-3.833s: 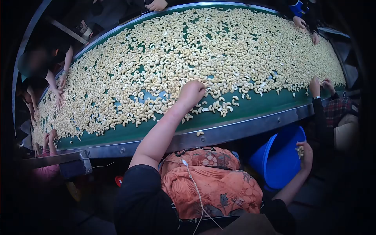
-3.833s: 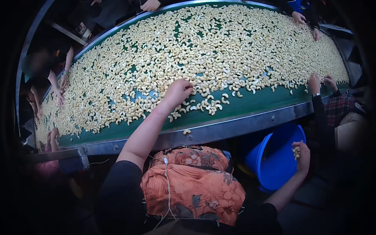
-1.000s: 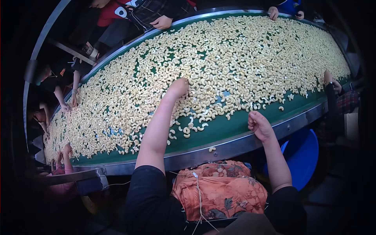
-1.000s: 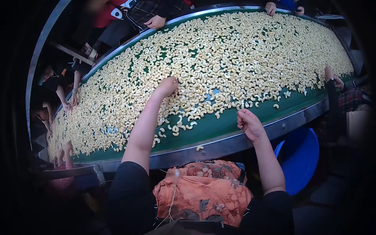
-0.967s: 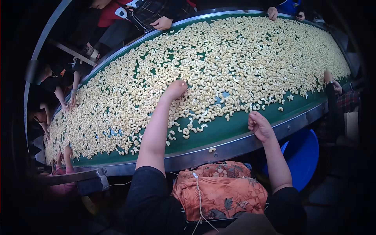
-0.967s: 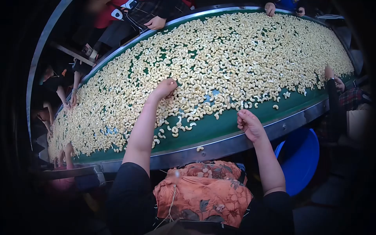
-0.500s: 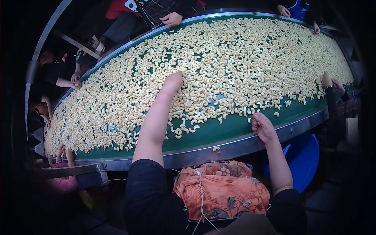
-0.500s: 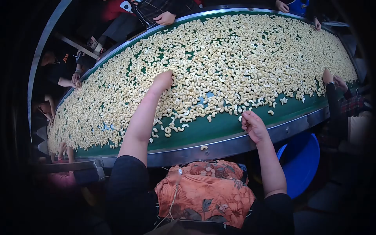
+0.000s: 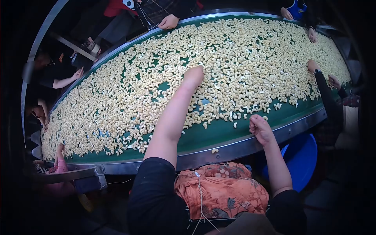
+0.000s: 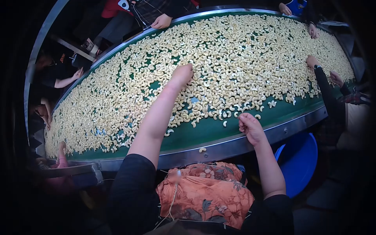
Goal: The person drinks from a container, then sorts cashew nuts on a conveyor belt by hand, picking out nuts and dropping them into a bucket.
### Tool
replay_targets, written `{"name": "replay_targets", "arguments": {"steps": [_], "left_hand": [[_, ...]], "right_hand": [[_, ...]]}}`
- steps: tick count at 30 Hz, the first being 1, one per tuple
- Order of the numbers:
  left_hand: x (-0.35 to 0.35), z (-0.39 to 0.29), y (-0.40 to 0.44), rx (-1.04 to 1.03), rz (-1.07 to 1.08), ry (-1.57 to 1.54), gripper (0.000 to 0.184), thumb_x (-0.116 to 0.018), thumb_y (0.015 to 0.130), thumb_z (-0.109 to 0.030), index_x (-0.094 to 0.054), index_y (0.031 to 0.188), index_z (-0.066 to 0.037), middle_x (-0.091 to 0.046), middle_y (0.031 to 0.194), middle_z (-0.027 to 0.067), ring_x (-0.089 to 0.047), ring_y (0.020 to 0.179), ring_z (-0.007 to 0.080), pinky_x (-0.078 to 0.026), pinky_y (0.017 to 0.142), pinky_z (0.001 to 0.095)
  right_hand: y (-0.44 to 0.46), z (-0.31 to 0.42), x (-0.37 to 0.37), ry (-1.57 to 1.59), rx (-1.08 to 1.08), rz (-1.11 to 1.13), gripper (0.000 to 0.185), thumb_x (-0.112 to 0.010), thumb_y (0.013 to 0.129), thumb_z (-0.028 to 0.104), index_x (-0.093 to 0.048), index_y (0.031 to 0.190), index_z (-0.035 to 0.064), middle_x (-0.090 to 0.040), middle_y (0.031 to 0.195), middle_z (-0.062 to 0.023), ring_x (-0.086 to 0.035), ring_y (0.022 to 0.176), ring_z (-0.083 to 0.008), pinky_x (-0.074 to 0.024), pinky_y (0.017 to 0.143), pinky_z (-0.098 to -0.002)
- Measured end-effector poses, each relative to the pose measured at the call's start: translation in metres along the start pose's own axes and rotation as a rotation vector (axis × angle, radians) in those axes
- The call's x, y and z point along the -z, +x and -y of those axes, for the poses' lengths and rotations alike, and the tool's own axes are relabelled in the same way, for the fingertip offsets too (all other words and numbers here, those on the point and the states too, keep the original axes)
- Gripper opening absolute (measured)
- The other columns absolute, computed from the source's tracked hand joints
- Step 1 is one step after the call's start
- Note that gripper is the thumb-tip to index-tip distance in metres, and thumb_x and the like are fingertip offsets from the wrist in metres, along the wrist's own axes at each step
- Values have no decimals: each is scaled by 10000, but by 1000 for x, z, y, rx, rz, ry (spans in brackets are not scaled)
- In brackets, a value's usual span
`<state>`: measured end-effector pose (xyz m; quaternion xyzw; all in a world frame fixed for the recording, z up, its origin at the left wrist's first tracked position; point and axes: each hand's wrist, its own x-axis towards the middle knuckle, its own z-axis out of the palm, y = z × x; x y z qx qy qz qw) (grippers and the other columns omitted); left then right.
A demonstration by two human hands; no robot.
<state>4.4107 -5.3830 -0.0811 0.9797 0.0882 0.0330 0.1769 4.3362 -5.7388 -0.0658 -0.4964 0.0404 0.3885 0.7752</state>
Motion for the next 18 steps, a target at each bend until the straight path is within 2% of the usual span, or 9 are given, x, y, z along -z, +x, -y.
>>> {"name": "replay_targets", "arguments": {"steps": [1,4,6,10,11,12,14,17,18], "left_hand": [[-4,-5,4,42,18,95,132,-576,800,-159,-586,875,-50,-579,670,21,-524,555,112,-426,507,251],[14,19,-9,249,239,-1060,99,-580,804,-149,-577,866,-71,-553,677,5,-486,522,84,-374,441,226],[23,31,-16,360,45,-1511,128,-611,788,-165,-586,874,-73,-539,657,-7,-433,464,62,-297,384,196],[25,35,14,381,35,-993,112,-628,785,-163,-612,788,-53,-538,611,-18,-458,500,62,-343,427,204],[17,33,27,340,2,-729,152,-644,755,-175,-640,797,-29,-606,676,25,-519,528,96,-411,481,234],[22,20,32,306,14,-383,209,-633,738,-196,-649,841,-15,-648,750,87,-592,594,185,-468,560,291],[1,17,49,270,3,162,226,-609,737,-211,-646,839,-12,-651,820,132,-618,679,265,-488,638,352],[8,5,50,342,116,168,233,-577,769,-217,-623,856,-6,-644,844,152,-612,755,309,-483,683,391],[8,7,45,334,73,135,237,-575,774,-220,-613,869,-6,-642,842,154,-611,765,309,-480,691,393]], "right_hand": [[-1,2,3,-5,5,3,103,-556,866,174,-524,863,76,-480,666,23,-432,588,-57,-335,531,-197],[-3,9,12,1,12,4,102,-556,866,169,-526,866,71,-480,668,20,-436,592,-57,-339,534,-198],[-2,12,17,8,7,2,102,-555,867,168,-526,868,69,-480,668,18,-436,593,-57,-340,535,-198],[0,20,24,-20,-20,-1,106,-552,868,167,-525,869,65,-479,666,20,-436,593,-56,-339,535,-197],[0,22,27,-26,-24,-5,106,-552,868,167,-525,869,64,-479,665,20,-435,592,-56,-338,535,-197],[0,24,30,-34,-26,-11,107,-551,868,167,-524,869,63,-478,664,21,-435,590,-55,-338,534,-196],[-1,27,37,-34,-22,-25,106,-551,869,168,-525,867,65,-478,663,22,-434,587,-55,-335,532,-194],[-2,33,48,-29,-11,-31,101,-550,869,168,-528,865,70,-479,663,24,-433,584,-54,-332,530,-193],[-2,34,51,-27,-7,-28,99,-550,868,168,-529,865,72,-480,664,25,-433,583,-54,-331,529,-192]]}}
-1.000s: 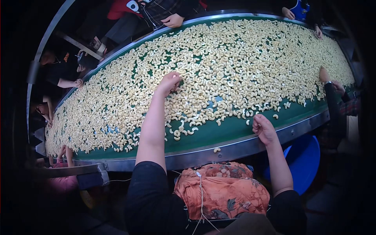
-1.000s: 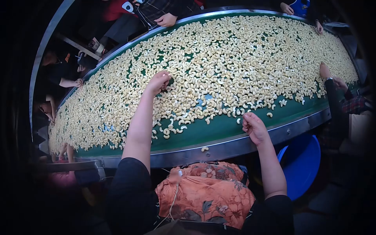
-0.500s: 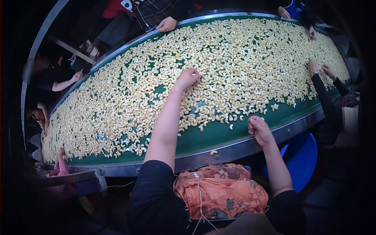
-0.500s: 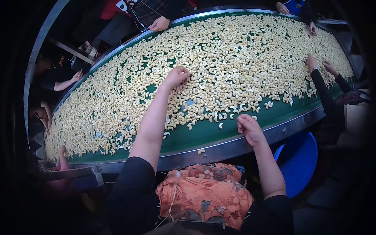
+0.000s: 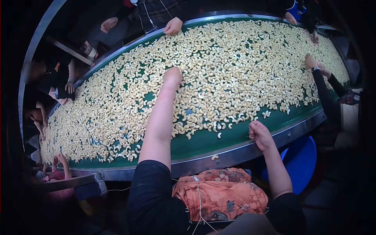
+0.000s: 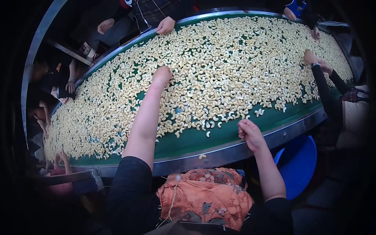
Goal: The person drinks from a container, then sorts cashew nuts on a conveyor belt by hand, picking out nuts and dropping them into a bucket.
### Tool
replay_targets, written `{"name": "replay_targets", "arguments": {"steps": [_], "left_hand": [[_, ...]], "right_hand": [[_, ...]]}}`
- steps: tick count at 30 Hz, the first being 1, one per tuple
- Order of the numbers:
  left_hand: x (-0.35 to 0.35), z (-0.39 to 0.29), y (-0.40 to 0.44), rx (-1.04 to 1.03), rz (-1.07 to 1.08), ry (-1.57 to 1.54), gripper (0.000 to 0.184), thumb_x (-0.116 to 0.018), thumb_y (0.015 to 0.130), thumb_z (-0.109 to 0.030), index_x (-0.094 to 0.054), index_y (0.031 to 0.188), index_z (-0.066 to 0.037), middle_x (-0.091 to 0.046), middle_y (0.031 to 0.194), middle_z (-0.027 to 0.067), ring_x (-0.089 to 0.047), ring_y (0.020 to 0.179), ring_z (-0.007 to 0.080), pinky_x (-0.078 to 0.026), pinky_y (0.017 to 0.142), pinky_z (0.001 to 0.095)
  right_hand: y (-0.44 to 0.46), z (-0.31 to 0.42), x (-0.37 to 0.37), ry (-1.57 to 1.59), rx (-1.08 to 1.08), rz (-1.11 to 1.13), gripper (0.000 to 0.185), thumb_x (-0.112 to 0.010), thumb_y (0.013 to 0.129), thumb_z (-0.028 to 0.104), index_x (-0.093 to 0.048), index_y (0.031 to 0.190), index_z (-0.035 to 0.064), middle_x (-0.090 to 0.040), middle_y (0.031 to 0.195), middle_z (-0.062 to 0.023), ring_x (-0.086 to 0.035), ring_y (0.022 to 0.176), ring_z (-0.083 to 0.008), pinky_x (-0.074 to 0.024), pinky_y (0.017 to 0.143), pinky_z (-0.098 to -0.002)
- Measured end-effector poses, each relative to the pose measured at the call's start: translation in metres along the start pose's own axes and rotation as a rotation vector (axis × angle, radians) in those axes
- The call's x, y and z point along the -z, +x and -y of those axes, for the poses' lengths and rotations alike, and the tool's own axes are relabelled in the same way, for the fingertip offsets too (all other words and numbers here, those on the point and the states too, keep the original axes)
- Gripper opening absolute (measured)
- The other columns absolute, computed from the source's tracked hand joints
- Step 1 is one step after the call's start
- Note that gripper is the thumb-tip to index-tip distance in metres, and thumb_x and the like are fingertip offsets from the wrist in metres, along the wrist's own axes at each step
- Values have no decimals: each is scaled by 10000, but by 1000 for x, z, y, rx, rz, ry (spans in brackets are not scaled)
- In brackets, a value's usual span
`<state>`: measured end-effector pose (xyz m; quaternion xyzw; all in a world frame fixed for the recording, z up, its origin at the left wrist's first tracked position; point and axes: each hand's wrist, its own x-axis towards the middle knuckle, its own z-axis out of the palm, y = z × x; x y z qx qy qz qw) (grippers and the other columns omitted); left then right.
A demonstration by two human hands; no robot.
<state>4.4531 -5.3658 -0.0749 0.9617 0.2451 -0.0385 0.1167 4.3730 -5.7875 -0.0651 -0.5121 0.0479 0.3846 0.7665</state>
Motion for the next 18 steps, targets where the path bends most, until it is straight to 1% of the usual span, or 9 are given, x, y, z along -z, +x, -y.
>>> {"name": "replay_targets", "arguments": {"steps": [3,6,7,10,12,15,16,17,18], "left_hand": [[-6,11,-20,-23,-101,-51,259,-567,798,-240,-569,921,-12,-629,816,161,-601,798,315,-466,706,398],[-12,15,-36,-78,-119,-58,238,-564,803,-259,-572,859,-28,-623,827,170,-602,805,324,-466,720,421],[-12,16,-37,-71,-109,-112,236,-578,797,-253,-568,840,-20,-614,798,179,-598,780,328,-462,706,424],[3,13,-47,56,63,-382,221,-590,788,-225,-563,832,-9,-614,799,182,-592,770,342,-462,703,423],[1,7,-53,-24,-16,-246,215,-595,789,-211,-553,817,-2,-612,789,184,-585,760,348,-461,688,410],[-11,9,-55,-123,-94,-113,207,-579,799,-202,-540,811,2,-611,773,181,-581,747,348,-460,675,398],[-11,9,-56,-97,-73,-154,203,-574,800,-194,-538,822,4,-609,769,183,-579,739,346,-461,675,395],[-10,9,-56,-71,-53,-195,199,-570,800,-187,-537,833,6,-606,765,185,-578,731,344,-462,676,391],[-10,10,-56,-47,-35,-236,195,-566,801,-180,-536,843,8,-604,761,187,-577,723,343,-463,676,387]], "right_hand": [[3,4,8,-9,-13,1,97,-550,868,169,-532,863,74,-486,669,24,-433,582,-54,-331,528,-192],[5,11,16,-27,-35,3,101,-552,868,173,-534,861,74,-491,670,23,-431,581,-53,-328,525,-189],[6,13,19,-26,-43,3,101,-553,867,175,-535,860,76,-492,667,23,-429,578,-52,-326,522,-188],[12,22,24,-53,-47,4,104,-560,864,184,-539,858,82,-491,659,25,-421,568,-47,-319,511,-186],[23,33,23,-116,-38,12,108,-567,861,192,-542,854,87,-489,654,30,-413,562,-44,-314,504,-184],[64,57,2,-358,41,36,116,-566,856,190,-551,825,79,-466,646,48,-368,537,-36,-291,487,-178],[84,66,-10,-435,91,46,115,-573,845,190,-561,823,78,-460,644,49,-357,535,-31,-282,484,-175],[102,74,-26,-580,156,30,132,-584,836,200,-579,836,67,-477,654,48,-386,551,-36,-309,496,-186],[133,70,-33,-660,326,76,156,-586,828,197,-596,852,44,-513,680,38,-431,588,-48,-358,530,-209]]}}
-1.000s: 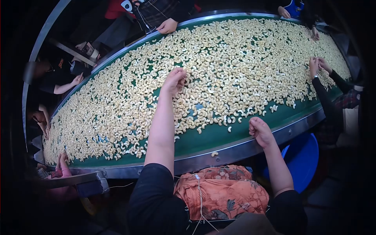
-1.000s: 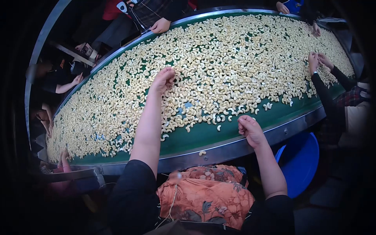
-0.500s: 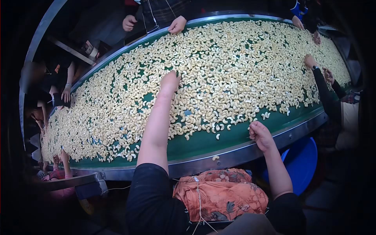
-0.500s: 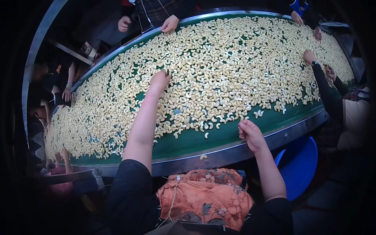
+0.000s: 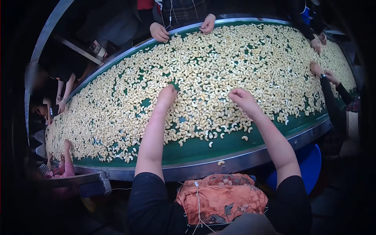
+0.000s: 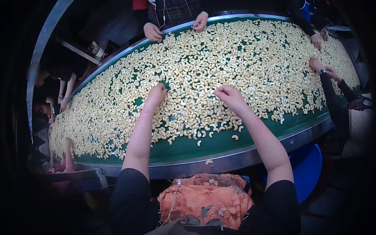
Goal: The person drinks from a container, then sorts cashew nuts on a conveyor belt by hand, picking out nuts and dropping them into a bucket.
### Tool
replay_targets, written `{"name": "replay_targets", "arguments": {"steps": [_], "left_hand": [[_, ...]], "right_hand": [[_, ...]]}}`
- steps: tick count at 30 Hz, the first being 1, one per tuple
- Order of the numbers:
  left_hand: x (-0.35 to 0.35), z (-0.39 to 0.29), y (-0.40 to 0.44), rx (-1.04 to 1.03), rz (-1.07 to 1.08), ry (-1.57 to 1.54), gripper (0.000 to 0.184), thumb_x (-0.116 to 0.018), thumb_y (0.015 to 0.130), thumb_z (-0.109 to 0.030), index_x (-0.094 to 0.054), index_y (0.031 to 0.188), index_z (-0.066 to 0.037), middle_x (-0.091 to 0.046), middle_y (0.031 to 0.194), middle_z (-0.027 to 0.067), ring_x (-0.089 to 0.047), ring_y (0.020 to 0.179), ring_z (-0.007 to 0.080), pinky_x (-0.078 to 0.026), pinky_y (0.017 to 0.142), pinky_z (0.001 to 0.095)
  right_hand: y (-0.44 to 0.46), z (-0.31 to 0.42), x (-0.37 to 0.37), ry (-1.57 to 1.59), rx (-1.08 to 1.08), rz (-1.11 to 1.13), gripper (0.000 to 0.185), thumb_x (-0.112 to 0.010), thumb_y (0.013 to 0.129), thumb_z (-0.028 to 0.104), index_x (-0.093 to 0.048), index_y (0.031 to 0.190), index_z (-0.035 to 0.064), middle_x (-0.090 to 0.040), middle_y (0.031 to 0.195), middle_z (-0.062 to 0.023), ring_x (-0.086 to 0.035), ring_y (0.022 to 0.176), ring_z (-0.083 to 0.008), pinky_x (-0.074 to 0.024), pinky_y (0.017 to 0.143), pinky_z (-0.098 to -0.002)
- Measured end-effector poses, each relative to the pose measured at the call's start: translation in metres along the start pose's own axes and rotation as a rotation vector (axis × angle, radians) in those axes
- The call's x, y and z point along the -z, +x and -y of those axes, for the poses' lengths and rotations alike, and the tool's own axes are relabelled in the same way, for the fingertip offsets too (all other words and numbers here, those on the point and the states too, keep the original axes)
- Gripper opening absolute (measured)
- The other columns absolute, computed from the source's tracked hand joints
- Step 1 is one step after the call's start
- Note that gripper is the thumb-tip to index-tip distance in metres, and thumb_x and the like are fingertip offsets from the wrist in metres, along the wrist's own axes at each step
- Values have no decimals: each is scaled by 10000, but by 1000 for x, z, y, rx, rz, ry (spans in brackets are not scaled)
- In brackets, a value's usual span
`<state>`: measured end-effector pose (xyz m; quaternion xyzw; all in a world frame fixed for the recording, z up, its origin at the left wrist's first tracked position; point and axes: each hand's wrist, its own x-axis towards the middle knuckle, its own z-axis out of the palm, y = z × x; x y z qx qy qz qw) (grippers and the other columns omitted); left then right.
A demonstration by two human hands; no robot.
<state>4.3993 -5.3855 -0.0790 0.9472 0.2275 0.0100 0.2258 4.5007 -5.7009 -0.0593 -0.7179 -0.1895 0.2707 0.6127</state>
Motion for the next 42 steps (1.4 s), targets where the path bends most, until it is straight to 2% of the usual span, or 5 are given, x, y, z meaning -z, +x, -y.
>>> {"name": "replay_targets", "arguments": {"steps": [6,17,26,37,42], "left_hand": [[12,-7,10,223,-4,-1640,127,-522,873,-201,-532,854,-76,-492,657,7,-358,439,87,-314,444,229],[-28,-101,114,76,-33,308,211,-618,719,-204,-667,839,-38,-653,808,153,-627,756,316,-490,723,377],[-5,-56,118,157,251,-1244,73,-542,758,-117,-589,769,-62,-527,613,25,-377,428,91,-306,398,254],[-35,-115,196,-16,-183,387,178,-594,744,-143,-660,851,-18,-643,799,185,-635,775,309,-504,690,385],[-34,-118,176,110,232,-682,98,-621,751,-134,-626,792,-45,-575,668,50,-481,455,113,-367,404,238]], "right_hand": [[121,21,-49,-862,388,-79,152,-547,772,133,-653,849,55,-597,940,-156,-605,826,-279,-476,741,-373],[150,14,-33,-841,114,230,157,-650,750,155,-612,808,13,-617,758,-108,-604,679,-240,-473,606,-322],[54,-24,79,947,-261,422,70,-543,864,132,-522,867,65,-522,771,-13,-420,620,-73,-353,536,-203],[-2,-28,166,817,-253,60,100,-566,863,186,-531,867,93,-449,638,43,-327,488,-30,-253,434,-164],[-14,-37,196,37,-135,-183,112,-588,838,163,-578,876,58,-460,622,52,-354,505,-19,-276,441,-174]]}}
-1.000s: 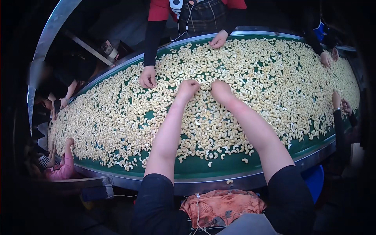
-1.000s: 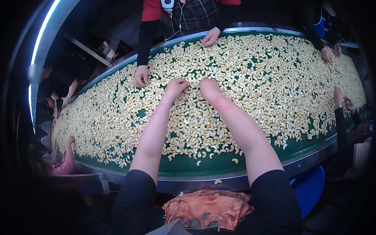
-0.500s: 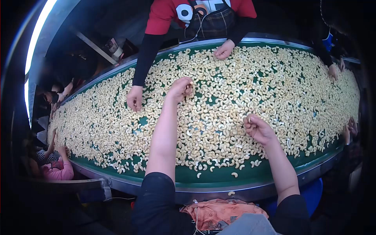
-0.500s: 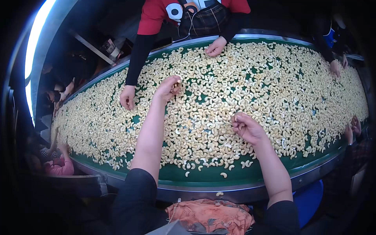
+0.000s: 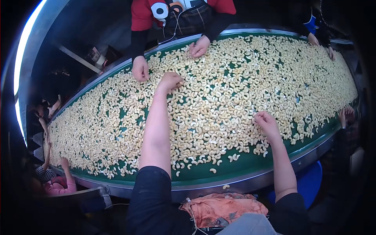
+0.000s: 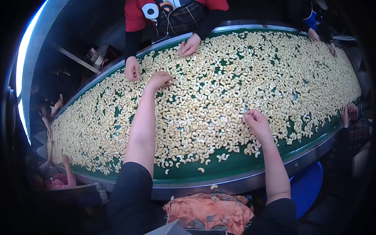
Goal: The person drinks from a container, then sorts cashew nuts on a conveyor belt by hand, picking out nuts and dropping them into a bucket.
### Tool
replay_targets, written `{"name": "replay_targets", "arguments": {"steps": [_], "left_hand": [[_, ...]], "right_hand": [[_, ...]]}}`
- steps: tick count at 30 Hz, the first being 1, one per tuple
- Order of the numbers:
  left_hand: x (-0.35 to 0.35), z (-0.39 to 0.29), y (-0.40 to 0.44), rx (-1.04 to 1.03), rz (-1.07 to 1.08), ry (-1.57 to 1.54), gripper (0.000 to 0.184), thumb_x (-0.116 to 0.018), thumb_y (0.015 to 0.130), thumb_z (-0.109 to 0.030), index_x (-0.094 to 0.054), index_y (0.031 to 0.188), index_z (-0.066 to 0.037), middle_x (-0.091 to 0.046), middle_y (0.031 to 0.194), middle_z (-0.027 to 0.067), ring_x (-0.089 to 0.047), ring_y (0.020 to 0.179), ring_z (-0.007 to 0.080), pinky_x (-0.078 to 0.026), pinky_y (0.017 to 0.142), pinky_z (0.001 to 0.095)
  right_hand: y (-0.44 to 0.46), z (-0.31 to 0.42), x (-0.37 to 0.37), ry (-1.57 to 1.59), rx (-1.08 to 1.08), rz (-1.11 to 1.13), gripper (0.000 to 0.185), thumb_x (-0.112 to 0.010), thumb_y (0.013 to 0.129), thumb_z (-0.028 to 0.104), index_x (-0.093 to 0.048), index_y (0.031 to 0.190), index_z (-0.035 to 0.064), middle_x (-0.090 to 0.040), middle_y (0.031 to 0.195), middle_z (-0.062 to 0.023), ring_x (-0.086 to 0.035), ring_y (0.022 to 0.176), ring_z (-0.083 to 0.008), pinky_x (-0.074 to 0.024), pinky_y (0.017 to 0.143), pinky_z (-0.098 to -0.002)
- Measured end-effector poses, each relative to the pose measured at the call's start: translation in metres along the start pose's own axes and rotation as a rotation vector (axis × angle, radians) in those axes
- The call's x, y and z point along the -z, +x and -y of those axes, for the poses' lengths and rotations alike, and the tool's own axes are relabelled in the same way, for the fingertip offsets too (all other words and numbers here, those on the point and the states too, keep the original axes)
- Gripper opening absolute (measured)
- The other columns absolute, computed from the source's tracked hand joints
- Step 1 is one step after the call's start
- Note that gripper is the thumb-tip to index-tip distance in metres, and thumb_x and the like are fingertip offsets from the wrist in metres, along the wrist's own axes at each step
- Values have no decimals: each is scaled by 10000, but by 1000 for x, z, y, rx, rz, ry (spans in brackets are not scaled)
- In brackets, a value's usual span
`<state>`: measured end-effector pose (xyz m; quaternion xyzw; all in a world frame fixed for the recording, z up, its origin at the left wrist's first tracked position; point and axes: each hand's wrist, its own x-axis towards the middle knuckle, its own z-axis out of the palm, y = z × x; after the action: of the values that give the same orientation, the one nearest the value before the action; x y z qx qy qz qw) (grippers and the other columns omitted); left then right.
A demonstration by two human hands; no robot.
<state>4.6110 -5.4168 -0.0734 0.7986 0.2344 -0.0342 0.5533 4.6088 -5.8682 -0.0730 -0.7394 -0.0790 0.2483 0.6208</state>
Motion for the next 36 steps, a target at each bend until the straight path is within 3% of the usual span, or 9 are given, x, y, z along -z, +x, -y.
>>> {"name": "replay_targets", "arguments": {"steps": [4,6,10,14,19,23,29,32,36], "left_hand": [[-52,-28,-39,-64,54,-824,158,-581,841,-169,-530,947,-63,-481,612,-12,-389,440,59,-264,387,210],[-83,-25,-9,-41,152,-594,197,-579,840,-235,-551,922,-59,-529,658,-9,-457,502,81,-358,443,240],[-159,-60,3,-331,-229,676,250,-582,779,-224,-597,836,20,-635,790,163,-608,733,308,-477,696,361],[-177,-43,23,-277,-271,748,238,-564,779,-216,-597,836,13,-624,758,182,-605,689,311,-481,664,370],[-163,-44,-41,13,247,-678,120,-533,843,-194,-554,805,-83,-503,623,14,-362,413,101,-278,384,224],[-202,-56,-78,148,-18,-1241,178,-550,865,-231,-506,760,-95,-462,583,6,-356,409,97,-265,400,226],[-262,-113,-55,-17,103,-513,147,-599,814,-131,-602,903,-14,-486,588,-18,-385,420,68,-301,388,219],[-305,-132,-8,-364,-135,330,114,-608,758,-123,-634,780,-14,-625,722,95,-591,568,187,-460,486,306],[-346,-144,25,-387,-220,980,118,-572,732,-98,-653,789,-34,-645,839,159,-632,738,286,-497,638,381]], "right_hand": [[-11,-12,5,-266,104,-29,149,-605,805,137,-605,884,11,-517,648,29,-425,553,-41,-357,497,-199],[-21,-16,2,-271,104,22,155,-606,805,138,-607,890,9,-536,662,21,-441,575,-44,-374,520,-204],[-39,-19,12,-302,67,95,160,-609,810,162,-614,884,20,-506,634,30,-425,569,-42,-360,512,-201],[-44,-20,46,-256,61,48,154,-605,817,179,-615,867,33,-460,586,47,-402,543,-33,-333,490,-196],[7,-13,83,-268,217,-137,161,-603,811,184,-621,876,38,-531,621,6,-460,549,-68,-374,503,-227],[48,21,78,-648,248,-128,183,-583,796,177,-603,894,24,-611,712,-108,-604,658,-217,-457,590,-333],[74,3,68,-1038,282,-33,202,-556,793,192,-541,896,19,-613,832,-169,-598,768,-339,-458,695,-421],[68,-2,71,-1065,221,29,170,-524,782,152,-554,884,20,-618,818,-175,-603,792,-337,-465,716,-430],[59,10,83,-1015,152,154,162,-501,780,130,-562,888,25,-619,764,-172,-620,705,-314,-490,654,-404]]}}
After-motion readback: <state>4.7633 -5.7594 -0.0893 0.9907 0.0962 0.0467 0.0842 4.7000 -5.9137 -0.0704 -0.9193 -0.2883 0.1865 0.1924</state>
